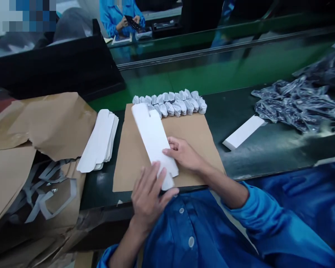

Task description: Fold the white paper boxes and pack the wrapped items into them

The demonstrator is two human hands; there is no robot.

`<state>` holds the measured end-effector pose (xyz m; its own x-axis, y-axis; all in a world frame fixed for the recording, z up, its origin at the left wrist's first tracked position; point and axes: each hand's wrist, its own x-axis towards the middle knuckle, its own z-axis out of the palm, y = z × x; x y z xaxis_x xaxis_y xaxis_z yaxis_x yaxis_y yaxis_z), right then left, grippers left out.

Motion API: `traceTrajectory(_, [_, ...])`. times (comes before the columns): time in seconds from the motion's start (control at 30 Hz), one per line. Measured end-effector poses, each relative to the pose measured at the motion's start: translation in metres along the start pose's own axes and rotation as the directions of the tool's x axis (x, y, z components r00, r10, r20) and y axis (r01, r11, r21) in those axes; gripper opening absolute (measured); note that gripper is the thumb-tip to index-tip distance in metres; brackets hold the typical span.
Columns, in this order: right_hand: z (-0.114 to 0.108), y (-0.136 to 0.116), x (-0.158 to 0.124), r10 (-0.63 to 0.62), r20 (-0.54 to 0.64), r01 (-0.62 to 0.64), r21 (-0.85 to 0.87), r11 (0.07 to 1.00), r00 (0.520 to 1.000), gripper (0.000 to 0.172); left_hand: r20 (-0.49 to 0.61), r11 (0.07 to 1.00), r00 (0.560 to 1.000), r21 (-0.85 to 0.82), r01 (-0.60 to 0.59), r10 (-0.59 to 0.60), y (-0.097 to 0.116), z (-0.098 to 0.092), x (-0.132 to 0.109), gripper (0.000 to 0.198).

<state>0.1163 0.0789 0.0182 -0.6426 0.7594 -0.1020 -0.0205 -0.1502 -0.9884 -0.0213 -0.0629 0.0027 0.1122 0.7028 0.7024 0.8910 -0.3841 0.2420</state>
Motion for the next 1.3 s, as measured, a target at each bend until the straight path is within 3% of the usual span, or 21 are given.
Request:
traceTrajectory(0.07, [-0.033, -0.018, -0.011, 0.030, 0.197, 0.015, -0.221, 0.975, 0.980, 0.025, -0.077, 0.952, 0.959, -0.162, 0.260, -0.274, -0.009, -0.017, 0.011, 0.083])
traceTrajectory(0.1, [-0.046, -0.027, -0.016, 0.041, 0.312, 0.069, -0.334, 0.940, 0.949, 0.023, -0.082, 0.881, 0.900, -0.262, 0.394, -0.427, -0.017, -0.026, 0.018, 0.086])
traceTrajectory(0.13, [-0.055, -0.036, -0.021, 0.057, 0.416, 0.139, -0.428, 0.893, 0.908, 0.023, -0.021, 0.784, 0.836, -0.359, 0.506, -0.549, -0.026, -0.032, 0.025, 0.086])
traceTrajectory(0.2, [-0.059, -0.047, -0.030, 0.091, 0.506, 0.271, -0.595, 0.756, 0.858, 0.027, 0.287, 0.604, 0.712, -0.384, 0.698, -0.641, -0.042, -0.035, 0.037, 0.068])
traceTrajectory(0.27, [-0.048, -0.047, -0.039, 0.045, 0.421, 0.340, -0.788, 0.514, 0.906, 0.038, 0.441, 0.458, 0.585, -0.366, 0.810, -0.681, -0.051, -0.026, 0.043, 0.046])
traceTrajectory(0.3, [-0.040, -0.044, -0.042, -0.028, 0.363, 0.349, -0.867, 0.355, 0.931, 0.048, 0.442, 0.385, 0.543, -0.399, 0.832, -0.714, -0.052, -0.020, 0.043, 0.040])
traceTrajectory(0.37, [-0.025, -0.035, -0.048, -0.187, 0.339, 0.357, -0.932, 0.071, 0.922, 0.069, 0.419, 0.239, 0.491, -0.524, 0.818, -0.764, -0.050, -0.011, 0.040, 0.038])
traceTrajectory(0.4, [-0.020, -0.031, -0.050, -0.234, 0.374, 0.382, -0.924, -0.014, 0.897, 0.074, 0.449, 0.169, 0.476, -0.570, 0.804, -0.756, -0.049, -0.009, 0.038, 0.039])
traceTrajectory(0.5, [-0.020, -0.024, -0.050, -0.296, 0.462, 0.465, -0.883, -0.067, 0.836, 0.068, 0.629, 0.036, 0.456, -0.562, 0.826, -0.630, -0.049, -0.016, 0.034, 0.040])
traceTrajectory(0.57, [-0.026, -0.023, -0.048, -0.306, 0.484, 0.501, -0.865, -0.027, 0.820, 0.065, 0.705, 0.040, 0.445, -0.511, 0.859, -0.551, -0.054, -0.023, 0.033, 0.039])
traceTrajectory(0.7, [-0.033, -0.022, -0.048, -0.290, 0.506, 0.541, -0.839, 0.050, 0.812, 0.069, 0.731, 0.117, 0.448, -0.458, 0.881, -0.515, -0.064, -0.026, 0.031, 0.041])
traceTrajectory(0.83, [-0.035, -0.021, -0.050, -0.284, 0.491, 0.542, -0.828, 0.142, 0.824, 0.066, 0.732, 0.115, 0.454, -0.465, 0.878, -0.507, -0.063, -0.021, 0.029, 0.042])
traceTrajectory(0.9, [-0.035, -0.021, -0.050, -0.269, 0.485, 0.535, -0.829, 0.160, 0.832, 0.062, 0.717, 0.143, 0.444, -0.441, 0.886, -0.538, -0.059, -0.018, 0.031, 0.042])
traceTrajectory(0.97, [-0.033, -0.019, -0.051, -0.261, 0.481, 0.522, -0.846, 0.113, 0.837, 0.055, 0.685, 0.205, 0.443, -0.403, 0.892, -0.578, -0.055, -0.014, 0.035, 0.039])
traceTrajectory(1.13, [-0.025, -0.015, -0.053, -0.289, 0.497, 0.499, -0.863, -0.072, 0.818, 0.040, 0.510, 0.428, 0.539, -0.327, 0.843, -0.671, -0.057, -0.004, 0.044, 0.010])
traceTrajectory(1.2, [-0.027, -0.017, -0.051, -0.296, 0.495, 0.487, -0.867, -0.106, 0.817, 0.038, 0.472, 0.428, 0.557, -0.360, 0.829, -0.683, -0.060, -0.004, 0.044, 0.009])
traceTrajectory(1.3, [-0.034, -0.019, -0.045, -0.425, 0.357, 0.343, -0.933, -0.111, 0.832, 0.037, 0.396, 0.331, 0.612, -0.579, 0.745, -0.685, -0.051, -0.007, 0.040, 0.039])
